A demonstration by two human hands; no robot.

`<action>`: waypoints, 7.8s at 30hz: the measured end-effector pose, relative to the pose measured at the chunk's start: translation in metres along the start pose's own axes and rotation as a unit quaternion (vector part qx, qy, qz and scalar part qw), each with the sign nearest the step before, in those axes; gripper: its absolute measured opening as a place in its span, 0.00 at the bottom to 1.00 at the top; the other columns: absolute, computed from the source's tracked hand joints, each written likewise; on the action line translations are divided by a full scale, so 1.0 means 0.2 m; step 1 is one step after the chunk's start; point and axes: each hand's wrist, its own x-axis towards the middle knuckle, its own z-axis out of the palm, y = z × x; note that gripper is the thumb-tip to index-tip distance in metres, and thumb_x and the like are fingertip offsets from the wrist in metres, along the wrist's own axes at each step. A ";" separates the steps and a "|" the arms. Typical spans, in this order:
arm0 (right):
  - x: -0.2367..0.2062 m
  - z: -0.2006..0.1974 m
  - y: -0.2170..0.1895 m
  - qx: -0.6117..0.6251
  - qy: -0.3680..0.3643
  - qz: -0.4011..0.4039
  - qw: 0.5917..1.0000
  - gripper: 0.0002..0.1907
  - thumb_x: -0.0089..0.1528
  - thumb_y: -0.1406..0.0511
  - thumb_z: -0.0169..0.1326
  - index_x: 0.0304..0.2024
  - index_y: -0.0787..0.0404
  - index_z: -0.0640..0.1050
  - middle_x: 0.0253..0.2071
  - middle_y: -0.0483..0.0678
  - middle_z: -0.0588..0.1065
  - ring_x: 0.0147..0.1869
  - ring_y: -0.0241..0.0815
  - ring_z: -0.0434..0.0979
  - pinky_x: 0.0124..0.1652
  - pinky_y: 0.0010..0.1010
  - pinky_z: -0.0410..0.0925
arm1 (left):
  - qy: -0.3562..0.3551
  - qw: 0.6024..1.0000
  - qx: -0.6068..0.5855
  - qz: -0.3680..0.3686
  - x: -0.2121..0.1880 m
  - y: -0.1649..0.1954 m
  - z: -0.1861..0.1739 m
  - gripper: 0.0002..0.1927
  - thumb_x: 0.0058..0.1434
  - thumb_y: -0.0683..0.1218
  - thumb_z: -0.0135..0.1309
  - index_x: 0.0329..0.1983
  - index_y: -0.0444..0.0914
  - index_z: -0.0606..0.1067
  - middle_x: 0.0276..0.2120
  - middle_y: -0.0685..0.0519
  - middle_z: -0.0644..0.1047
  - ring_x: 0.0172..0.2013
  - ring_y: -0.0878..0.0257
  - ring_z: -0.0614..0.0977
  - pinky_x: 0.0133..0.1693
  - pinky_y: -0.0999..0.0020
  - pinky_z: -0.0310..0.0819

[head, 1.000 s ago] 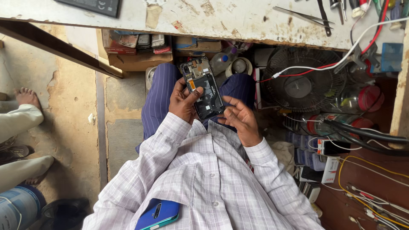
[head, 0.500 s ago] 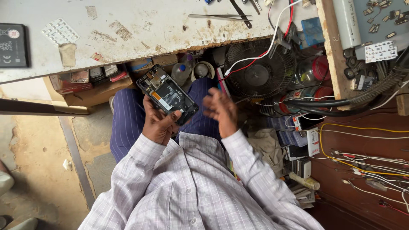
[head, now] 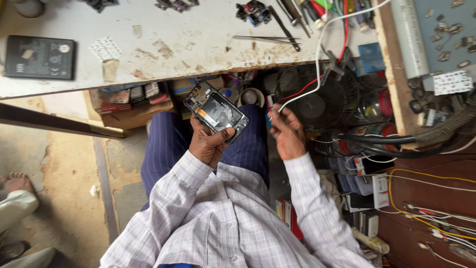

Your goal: The person removes the protective film from a new smartphone battery using tweezers, then places the battery into the phone chassis and connects the ribbon cable. The person then plugs a charging cable into the phone to test it.

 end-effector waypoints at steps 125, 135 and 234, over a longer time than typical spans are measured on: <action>-0.23 0.12 -0.39 -0.594 -0.223 -0.397 0.663 0.52 0.56 0.56 0.66 0.75 0.62 0.53 0.77 0.63 0.52 0.80 0.62 0.52 0.72 0.53 0.52 | -0.092 0.976 0.096 0.173 -0.11 -0.15 0.23 0.40 0.68 0.43 0.52 0.76 0.40 0.44 0.63 0.46 0.67 0.63 0.59 0.71 0.64 0.60 0.66; -0.11 0.15 -0.50 -0.569 -0.309 -0.289 0.705 0.42 0.51 0.62 0.70 0.65 0.60 0.68 0.65 0.53 0.71 0.68 0.49 0.74 0.63 0.35 0.68 | -0.171 0.908 0.330 0.191 -0.15 -0.02 0.06 0.37 0.70 0.41 0.52 0.76 0.34 0.47 0.69 0.42 0.67 0.70 0.53 0.72 0.70 0.57 0.67; -0.07 0.52 -0.92 -0.110 -0.390 0.072 0.911 0.40 0.60 0.56 0.66 0.68 0.67 0.63 0.62 0.66 0.71 0.63 0.57 0.76 0.58 0.49 0.73 | -0.261 0.962 -0.082 0.007 0.23 0.60 0.78 0.15 0.69 0.44 0.61 0.55 0.34 0.73 0.45 0.52 0.81 0.42 0.66 0.82 0.44 0.69 0.76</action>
